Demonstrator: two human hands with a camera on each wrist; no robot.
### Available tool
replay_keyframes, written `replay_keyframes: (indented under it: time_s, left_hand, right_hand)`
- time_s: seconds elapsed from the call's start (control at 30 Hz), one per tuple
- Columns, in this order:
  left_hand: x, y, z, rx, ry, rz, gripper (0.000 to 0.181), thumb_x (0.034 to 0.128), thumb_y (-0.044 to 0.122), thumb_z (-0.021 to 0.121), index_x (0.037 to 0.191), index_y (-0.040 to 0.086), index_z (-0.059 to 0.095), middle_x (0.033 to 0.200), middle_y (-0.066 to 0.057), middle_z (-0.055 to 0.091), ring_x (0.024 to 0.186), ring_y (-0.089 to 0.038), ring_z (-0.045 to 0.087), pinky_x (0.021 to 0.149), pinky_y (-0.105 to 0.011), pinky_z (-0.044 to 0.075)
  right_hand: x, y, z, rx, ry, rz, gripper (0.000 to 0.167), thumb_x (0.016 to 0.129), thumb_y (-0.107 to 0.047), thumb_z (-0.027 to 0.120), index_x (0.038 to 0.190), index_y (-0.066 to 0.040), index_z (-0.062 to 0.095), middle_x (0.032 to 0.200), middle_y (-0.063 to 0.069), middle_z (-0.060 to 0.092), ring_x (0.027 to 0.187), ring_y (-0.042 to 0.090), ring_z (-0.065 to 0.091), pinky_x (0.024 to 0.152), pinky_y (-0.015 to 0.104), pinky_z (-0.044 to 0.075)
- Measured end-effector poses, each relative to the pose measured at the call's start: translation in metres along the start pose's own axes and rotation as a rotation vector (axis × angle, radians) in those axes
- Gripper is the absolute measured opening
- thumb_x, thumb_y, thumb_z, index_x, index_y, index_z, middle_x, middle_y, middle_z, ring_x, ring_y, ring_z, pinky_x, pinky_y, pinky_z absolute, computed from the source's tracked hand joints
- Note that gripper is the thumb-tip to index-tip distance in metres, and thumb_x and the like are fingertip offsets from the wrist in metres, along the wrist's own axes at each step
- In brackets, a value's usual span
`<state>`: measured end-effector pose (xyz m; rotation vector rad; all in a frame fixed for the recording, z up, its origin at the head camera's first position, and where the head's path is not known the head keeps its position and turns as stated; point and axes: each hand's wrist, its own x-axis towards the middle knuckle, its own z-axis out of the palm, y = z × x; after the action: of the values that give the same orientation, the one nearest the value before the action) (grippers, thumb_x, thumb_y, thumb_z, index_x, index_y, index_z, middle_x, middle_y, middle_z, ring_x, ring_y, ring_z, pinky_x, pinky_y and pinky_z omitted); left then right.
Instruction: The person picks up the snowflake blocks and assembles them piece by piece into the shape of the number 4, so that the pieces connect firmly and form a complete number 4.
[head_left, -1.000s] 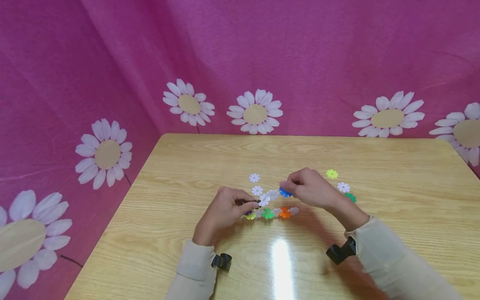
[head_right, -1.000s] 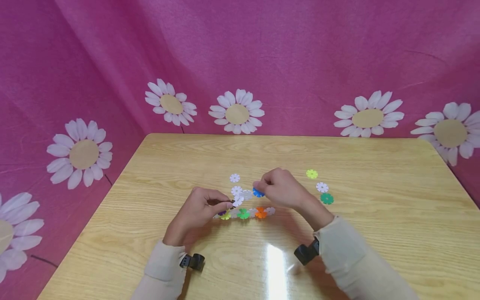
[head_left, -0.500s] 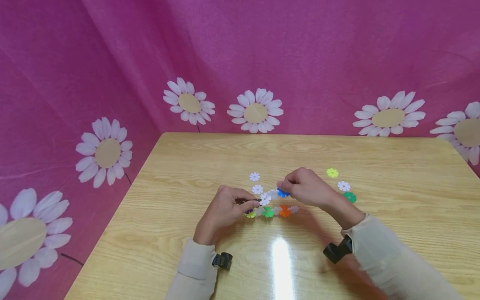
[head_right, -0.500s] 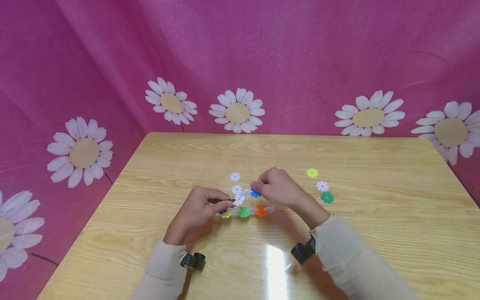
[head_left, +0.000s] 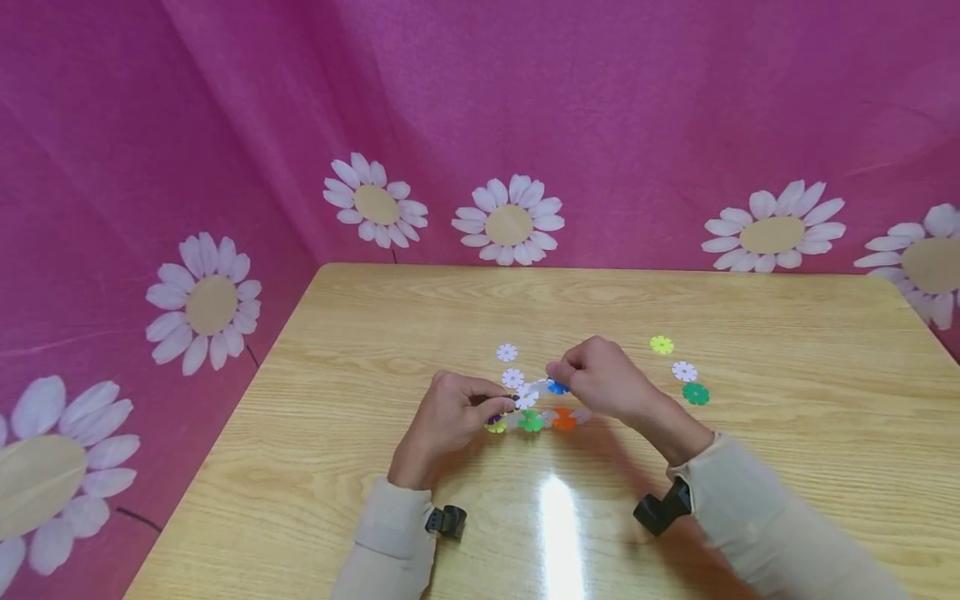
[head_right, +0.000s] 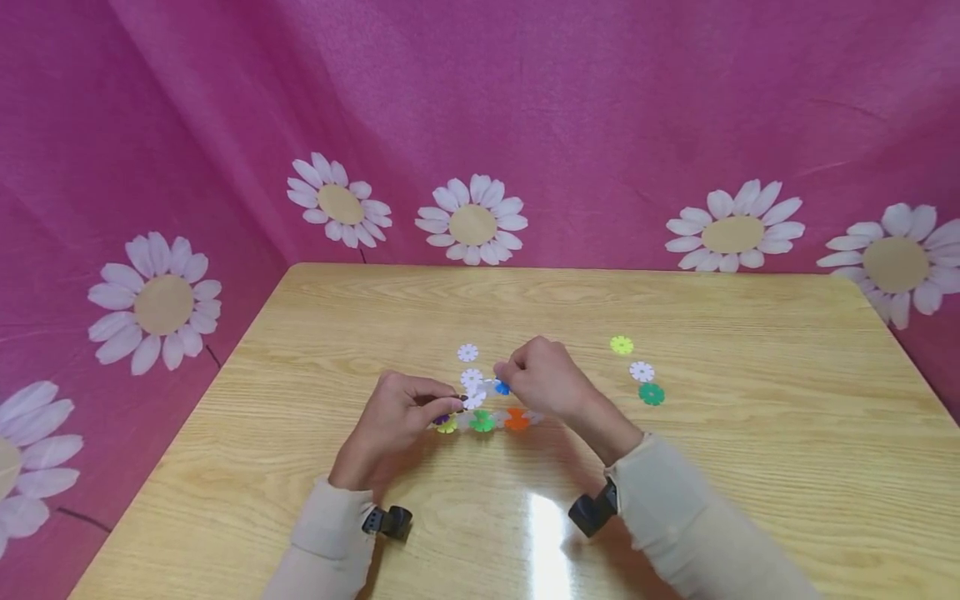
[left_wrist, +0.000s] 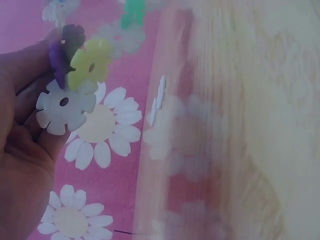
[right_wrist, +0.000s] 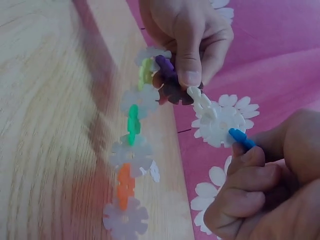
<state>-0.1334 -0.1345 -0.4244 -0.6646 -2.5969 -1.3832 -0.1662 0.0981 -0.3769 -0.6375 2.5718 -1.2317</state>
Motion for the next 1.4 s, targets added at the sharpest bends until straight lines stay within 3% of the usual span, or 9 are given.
replay_keyframes:
  time_s: [0.3,0.53,0.83,1.13,1.4]
  left_hand:
    - [-0.003,-0.002,-0.005,-0.033,-0.032,-0.031,0.003,0.0878,0.011,0.079,0.088,0.009,0.081,0.080,0.008,0.073,0.066,-0.005,0.061,0.061,-0.026,0.054]
    - [-0.004,-0.001,-0.008,-0.080,-0.088,-0.065,0.008,0.0883,0.014,0.079,0.094,0.009,0.081,0.086,0.007,0.074,0.074,-0.005,0.067,0.067,-0.028,0.056]
    - [-0.001,-0.001,-0.007,-0.066,-0.082,-0.025,0.013,0.0899,0.016,0.078,0.100,0.008,0.080,0.092,0.006,0.074,0.081,-0.004,0.067,0.076,-0.028,0.056]
    - [0.000,0.005,-0.007,-0.051,-0.091,-0.062,0.021,0.0893,0.021,0.079,0.106,0.008,0.079,0.096,0.006,0.074,0.088,-0.006,0.067,0.082,-0.027,0.055]
    - [0.004,0.007,-0.005,-0.067,-0.092,-0.050,0.020,0.0905,0.024,0.077,0.106,0.011,0.079,0.098,0.007,0.074,0.087,-0.006,0.067,0.081,-0.027,0.055]
  right_hand:
    - [0.002,-0.003,0.003,-0.033,-0.001,-0.026,0.046,0.100,-0.017,0.059,0.056,-0.014,0.046,0.055,-0.007,0.034,0.053,0.011,0.031,0.053,0.029,0.028]
    - [0.001,-0.001,0.005,0.018,-0.018,0.022,0.047,0.100,-0.018,0.060,0.055,-0.013,0.045,0.053,-0.007,0.032,0.051,0.011,0.030,0.052,0.028,0.025]
    - [0.000,-0.003,0.007,0.051,-0.018,0.039,0.046,0.100,-0.019,0.060,0.056,-0.012,0.047,0.053,-0.007,0.034,0.050,0.011,0.031,0.050,0.027,0.025]
    - [0.000,-0.007,0.012,0.061,-0.038,0.074,0.046,0.100,-0.020,0.060,0.056,-0.011,0.049,0.054,-0.004,0.037,0.053,0.014,0.038,0.051,0.028,0.029]
    - [0.003,-0.012,0.013,0.065,-0.070,0.095,0.046,0.101,-0.021,0.059,0.057,-0.008,0.052,0.053,-0.004,0.039,0.050,0.014,0.039,0.049,0.027,0.029]
